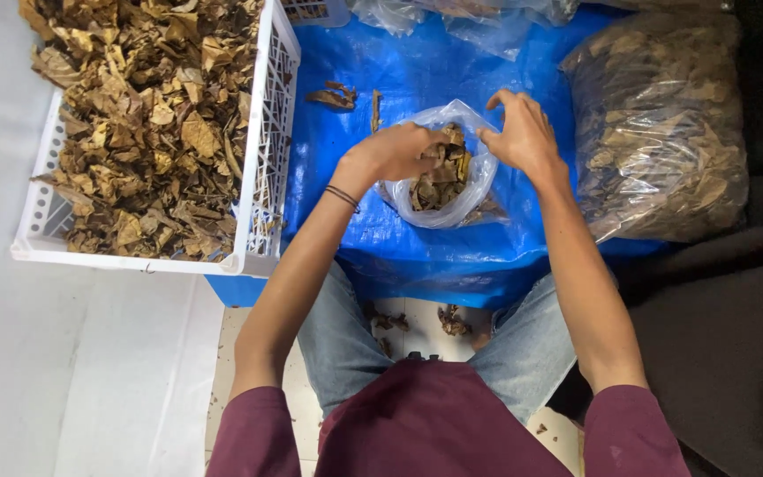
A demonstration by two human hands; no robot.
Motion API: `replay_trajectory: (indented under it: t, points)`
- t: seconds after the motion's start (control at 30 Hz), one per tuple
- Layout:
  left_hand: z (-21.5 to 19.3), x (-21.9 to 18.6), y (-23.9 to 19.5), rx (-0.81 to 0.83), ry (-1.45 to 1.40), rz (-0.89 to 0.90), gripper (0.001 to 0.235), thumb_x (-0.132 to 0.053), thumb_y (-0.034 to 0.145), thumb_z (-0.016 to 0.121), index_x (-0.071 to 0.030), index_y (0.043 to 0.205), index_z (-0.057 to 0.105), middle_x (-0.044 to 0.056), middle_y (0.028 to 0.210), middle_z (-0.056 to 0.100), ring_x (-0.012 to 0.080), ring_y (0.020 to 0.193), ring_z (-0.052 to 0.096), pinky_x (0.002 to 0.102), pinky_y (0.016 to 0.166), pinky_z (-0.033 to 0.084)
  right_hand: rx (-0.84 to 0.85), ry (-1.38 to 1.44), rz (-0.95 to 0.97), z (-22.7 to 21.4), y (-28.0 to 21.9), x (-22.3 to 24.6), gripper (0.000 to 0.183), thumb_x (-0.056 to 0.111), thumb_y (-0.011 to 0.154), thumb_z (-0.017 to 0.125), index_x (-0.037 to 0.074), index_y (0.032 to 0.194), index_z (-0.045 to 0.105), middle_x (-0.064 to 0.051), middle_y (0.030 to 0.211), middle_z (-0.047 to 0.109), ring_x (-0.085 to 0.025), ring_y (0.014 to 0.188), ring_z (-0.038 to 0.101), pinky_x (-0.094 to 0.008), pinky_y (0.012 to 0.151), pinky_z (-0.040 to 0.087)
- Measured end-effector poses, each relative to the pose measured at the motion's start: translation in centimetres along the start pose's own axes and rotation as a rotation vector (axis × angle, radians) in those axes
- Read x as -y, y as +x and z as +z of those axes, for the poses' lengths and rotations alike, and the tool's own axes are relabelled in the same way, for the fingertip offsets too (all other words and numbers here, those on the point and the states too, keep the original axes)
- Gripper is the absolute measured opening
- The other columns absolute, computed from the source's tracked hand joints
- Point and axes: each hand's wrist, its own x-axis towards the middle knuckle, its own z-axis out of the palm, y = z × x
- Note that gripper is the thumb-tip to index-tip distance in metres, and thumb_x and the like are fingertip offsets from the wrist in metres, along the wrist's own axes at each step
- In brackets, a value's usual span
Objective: The person sits on the floor and sorts dried leaves from a white plastic crate into a clear plastic bag. They pick up handfuls of leaves, break them apart, and place them into the bag, occasionally discarding pieces onto the blue tarp.
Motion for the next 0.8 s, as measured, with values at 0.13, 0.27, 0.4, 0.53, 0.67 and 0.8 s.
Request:
replay_trajectory:
  t: [0.13,0.27,0.4,0.53,0.67,0.8]
  points:
    - [-0.2,2.5,-1.5,-0.418,0.151,0.057,0.036,-0.012,0.088,0.071,-0.007,0.123,0.07,0.012,0.105,0.077,0.0311,0.077,0.073,0.044,0.072,0.06,-0.078,-0.09,-0.04,-0.1,0.0,2.8,0.047,0.018,0.087,0.08,0.007,0.13,0.066,-0.019,0.121,0.063,-0.041,0.117,0.057,-0.061,0.095,0.05]
    - [-1.6,4.2,-4.4,-0.655,0.21,0.063,0.028,-0.014,0.092,0.069,-0.006,0.118,0.072,0.01,0.105,0.075,0.0282,0.074,0.07,0.042,0.064,0.057,-0.163,-0.103,-0.162,0.1,-0.1,5.4,0.045,0.018,0.088,0.078,0.011,0.131,0.066,-0.015,0.121,0.063,-0.038,0.114,0.055,-0.056,0.089,0.051]
    - [-3.6,4.7,-8.2,-0.725,0.253,0.005,0.029,-0.013,0.083,0.076,-0.008,0.111,0.076,0.011,0.1,0.075,0.0283,0.075,0.07,0.04,0.068,0.057,-0.193,-0.058,-0.29,0.7,0.5,8.5,0.045,0.016,0.087,0.078,0.011,0.13,0.065,-0.015,0.118,0.062,-0.037,0.113,0.054,-0.053,0.09,0.049]
    - [-5.2,5.7,-12.9,-0.797,0.286,-0.039,0.021,-0.008,0.088,0.07,-0.005,0.108,0.076,0.01,0.097,0.075,0.0286,0.073,0.07,0.042,0.068,0.057,-0.243,-0.004,-0.475,2.1,1.2,13.1,0.04,0.012,0.087,0.078,0.007,0.125,0.068,-0.014,0.113,0.065,-0.034,0.103,0.057,-0.049,0.087,0.05]
    - [-6.0,8.0,-17.5,-0.832,0.31,-0.153,0.027,-0.009,0.086,0.071,-0.007,0.112,0.075,0.014,0.101,0.074,0.0318,0.073,0.069,0.047,0.068,0.056,-0.208,0.074,-0.591,3.7,1.1,19.1,0.039,0.007,0.085,0.078,0.008,0.123,0.069,-0.012,0.11,0.069,-0.03,0.102,0.062,-0.046,0.089,0.052]
    - [-6.1,11.3,-21.6,-0.828,0.328,-0.263,0.022,-0.01,0.089,0.074,-0.009,0.111,0.077,0.011,0.106,0.076,0.0237,0.08,0.07,0.037,0.072,0.059,-0.155,0.108,-0.649,7.0,1.5,24.4,0.036,0.006,0.085,0.078,0.007,0.121,0.07,-0.011,0.106,0.07,-0.028,0.099,0.064,-0.043,0.089,0.056]
